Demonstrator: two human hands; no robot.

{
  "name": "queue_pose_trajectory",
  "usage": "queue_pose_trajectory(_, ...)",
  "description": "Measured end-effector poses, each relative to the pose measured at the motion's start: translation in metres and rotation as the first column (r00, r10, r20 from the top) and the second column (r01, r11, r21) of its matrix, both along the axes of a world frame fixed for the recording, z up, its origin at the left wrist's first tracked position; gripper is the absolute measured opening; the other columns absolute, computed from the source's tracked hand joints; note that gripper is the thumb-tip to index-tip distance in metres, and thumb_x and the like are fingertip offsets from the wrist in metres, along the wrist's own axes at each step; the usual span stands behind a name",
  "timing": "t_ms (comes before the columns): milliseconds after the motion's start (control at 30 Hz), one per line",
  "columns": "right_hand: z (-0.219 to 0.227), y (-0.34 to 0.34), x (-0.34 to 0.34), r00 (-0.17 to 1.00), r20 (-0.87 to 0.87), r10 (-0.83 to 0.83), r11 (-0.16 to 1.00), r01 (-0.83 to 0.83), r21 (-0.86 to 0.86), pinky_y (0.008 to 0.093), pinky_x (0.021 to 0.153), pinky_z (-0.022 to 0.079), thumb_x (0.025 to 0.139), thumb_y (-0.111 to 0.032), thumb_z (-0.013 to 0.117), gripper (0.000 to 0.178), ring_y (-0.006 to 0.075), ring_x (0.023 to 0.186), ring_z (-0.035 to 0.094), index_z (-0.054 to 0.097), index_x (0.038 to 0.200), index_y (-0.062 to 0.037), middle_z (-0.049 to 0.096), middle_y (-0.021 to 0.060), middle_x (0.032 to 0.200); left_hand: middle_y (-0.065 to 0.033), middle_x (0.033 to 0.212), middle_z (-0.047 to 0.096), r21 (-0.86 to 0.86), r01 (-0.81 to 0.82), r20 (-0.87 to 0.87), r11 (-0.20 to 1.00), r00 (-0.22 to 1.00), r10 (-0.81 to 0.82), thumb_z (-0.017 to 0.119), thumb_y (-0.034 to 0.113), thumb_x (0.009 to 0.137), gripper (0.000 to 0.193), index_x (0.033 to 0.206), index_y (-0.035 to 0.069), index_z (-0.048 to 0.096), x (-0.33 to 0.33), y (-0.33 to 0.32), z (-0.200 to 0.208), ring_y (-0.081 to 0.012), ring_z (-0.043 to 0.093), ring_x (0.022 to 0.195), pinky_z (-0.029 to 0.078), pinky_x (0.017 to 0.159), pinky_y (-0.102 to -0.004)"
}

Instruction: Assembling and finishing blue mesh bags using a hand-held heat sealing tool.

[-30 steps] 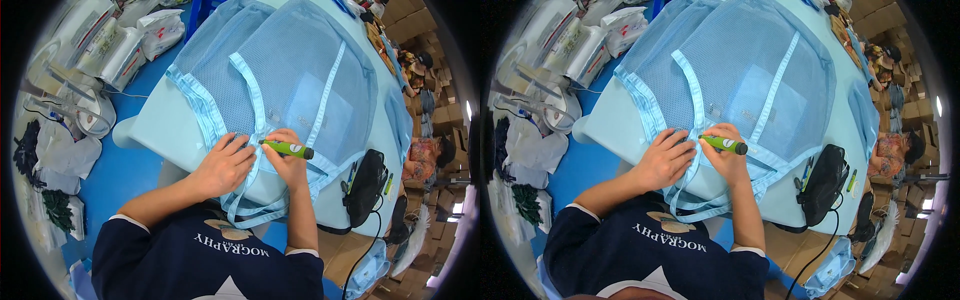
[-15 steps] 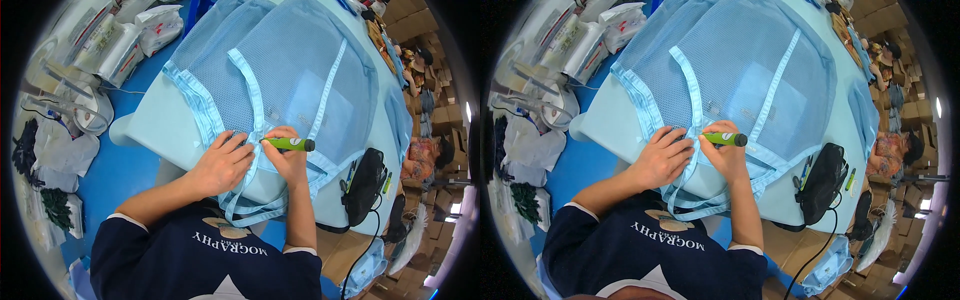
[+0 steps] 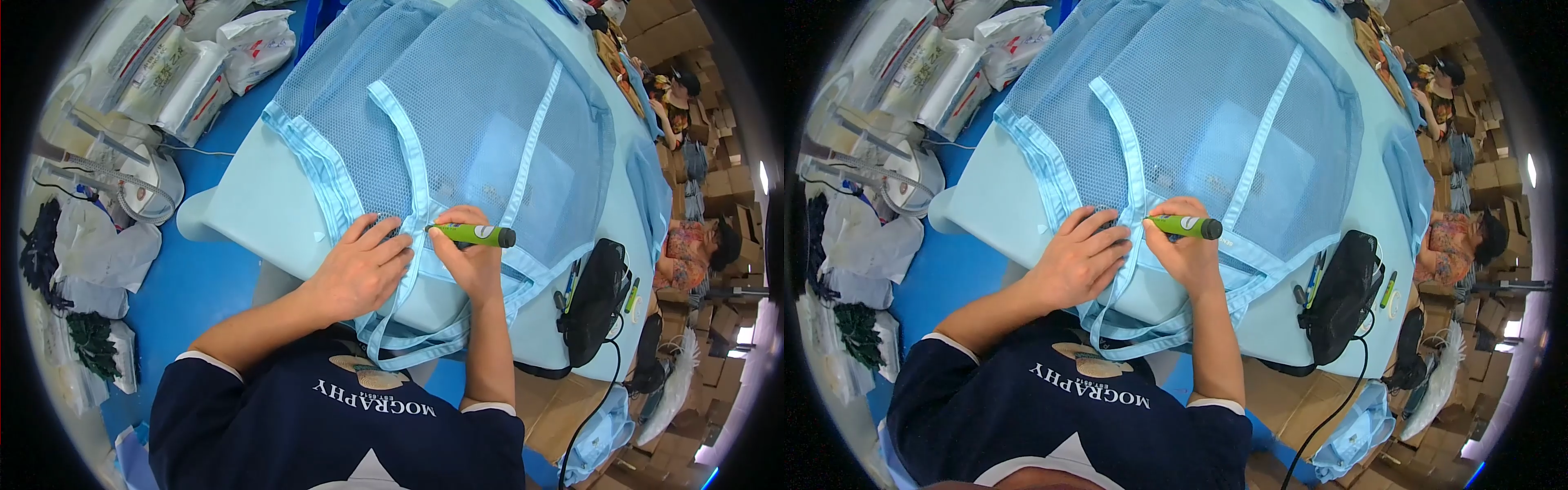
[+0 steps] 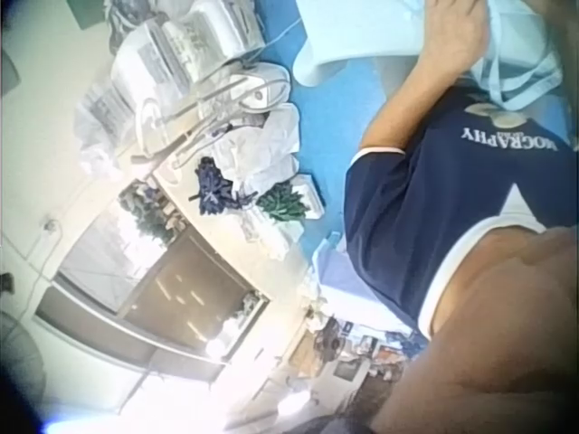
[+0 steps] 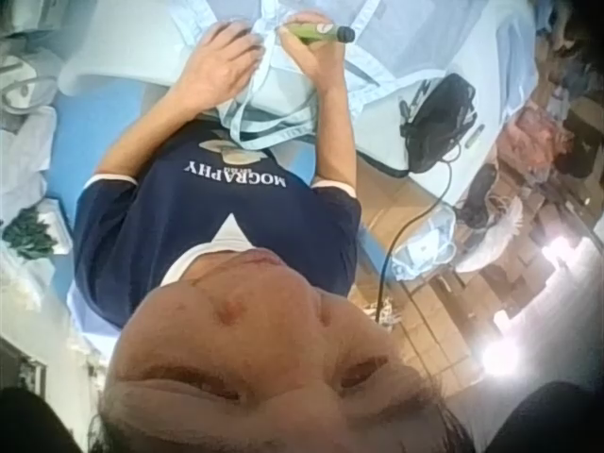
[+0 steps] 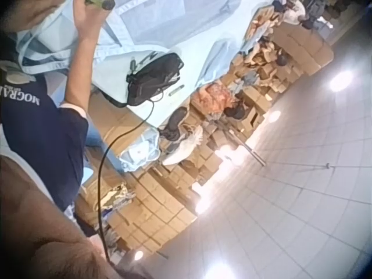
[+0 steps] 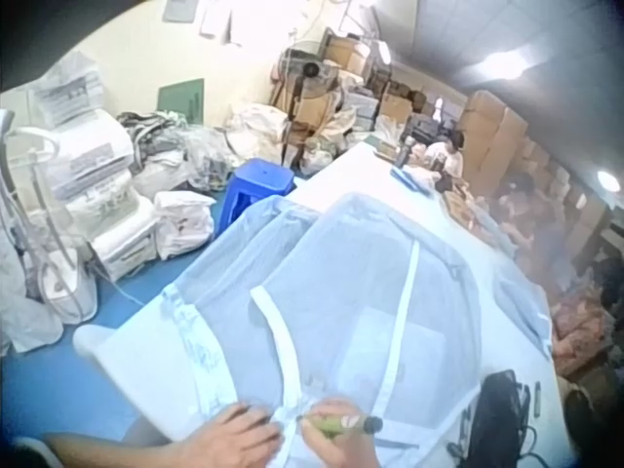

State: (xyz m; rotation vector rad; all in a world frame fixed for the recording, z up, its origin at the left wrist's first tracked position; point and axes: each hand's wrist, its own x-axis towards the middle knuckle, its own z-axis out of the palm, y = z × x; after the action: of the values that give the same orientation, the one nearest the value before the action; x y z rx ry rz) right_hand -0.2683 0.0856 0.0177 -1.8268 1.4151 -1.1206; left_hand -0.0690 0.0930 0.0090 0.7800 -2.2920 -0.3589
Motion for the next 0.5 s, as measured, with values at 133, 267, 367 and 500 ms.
queue_pose_trajectory(133, -0.006, -0.004, 0.001, 0.997, 0.071, -0.015, 0.996, 0.021, -0.092, 0.0326, 0.068, 0.049, 0.070, -0.003, 0.072, 0.016, 0.0220, 0.083, 0.060, 0.064, 0.083, -0.0034, 0.064, 0.0068, 0.079, -0.0109, 0.107, 0.057, -0.007, 0.003, 0.005, 1.000, 1.000, -0.003, 0.066, 0.009, 0.074, 0.023, 0.094, -0.002, 0.064, 0.000, -0.002, 0.001, -0.0295, 0.050, 0.110, 0.038, 0.095, -0.0458)
queue_pose_trajectory(267, 0.004, -0.002, 0.000, 1.000, -0.018, 0.025, 0.999, -0.025, -0.020, 0.0295, 0.072, 0.048, 0.072, -0.001, 0.069, 0.017, 0.0184, 0.082, 0.060, 0.063, 0.088, -0.0023, 0.061, 0.0116, 0.091, -0.0085, 0.110, 0.058, 0.009, -0.012, 0.010, 1.000, 1.000, 0.012, 0.068, 0.008, 0.074, 0.023, 0.096, 0.002, 0.065, 0.001, 0.001, -0.001, -0.0290, 0.051, 0.112, 0.038, 0.097, -0.0468)
queue_pose_trajectory(367, -0.004, -0.003, -0.012, 0.998, 0.060, 0.004, 0.999, -0.007, 0.047, 0.0294, 0.072, 0.048, 0.073, 0.000, 0.068, 0.017, 0.0170, 0.082, 0.060, 0.063, 0.089, -0.0014, 0.063, 0.0110, 0.090, -0.0084, 0.111, 0.059, 0.002, -0.002, 0.015, 1.000, 1.000, 0.002, 0.068, 0.008, 0.074, 0.023, 0.096, 0.002, 0.064, 0.001, 0.001, 0.000, -0.0293, 0.051, 0.113, 0.038, 0.097, -0.0467)
queue_pose_trajectory(500, 0.010, -0.003, -0.028, 0.838, 0.524, -0.151, 0.976, 0.042, 0.213, 0.0189, 0.063, 0.044, 0.077, 0.000, 0.069, 0.016, 0.0048, 0.072, 0.056, 0.065, 0.092, -0.0025, 0.063, 0.0019, 0.081, -0.0107, 0.115, 0.057, 0.002, 0.068, 0.025, 0.998, 0.997, -0.068, 0.066, 0.006, 0.072, 0.030, 0.102, 0.003, 0.062, 0.002, 0.001, 0.001, -0.0305, 0.049, 0.115, 0.037, 0.097, -0.0481)
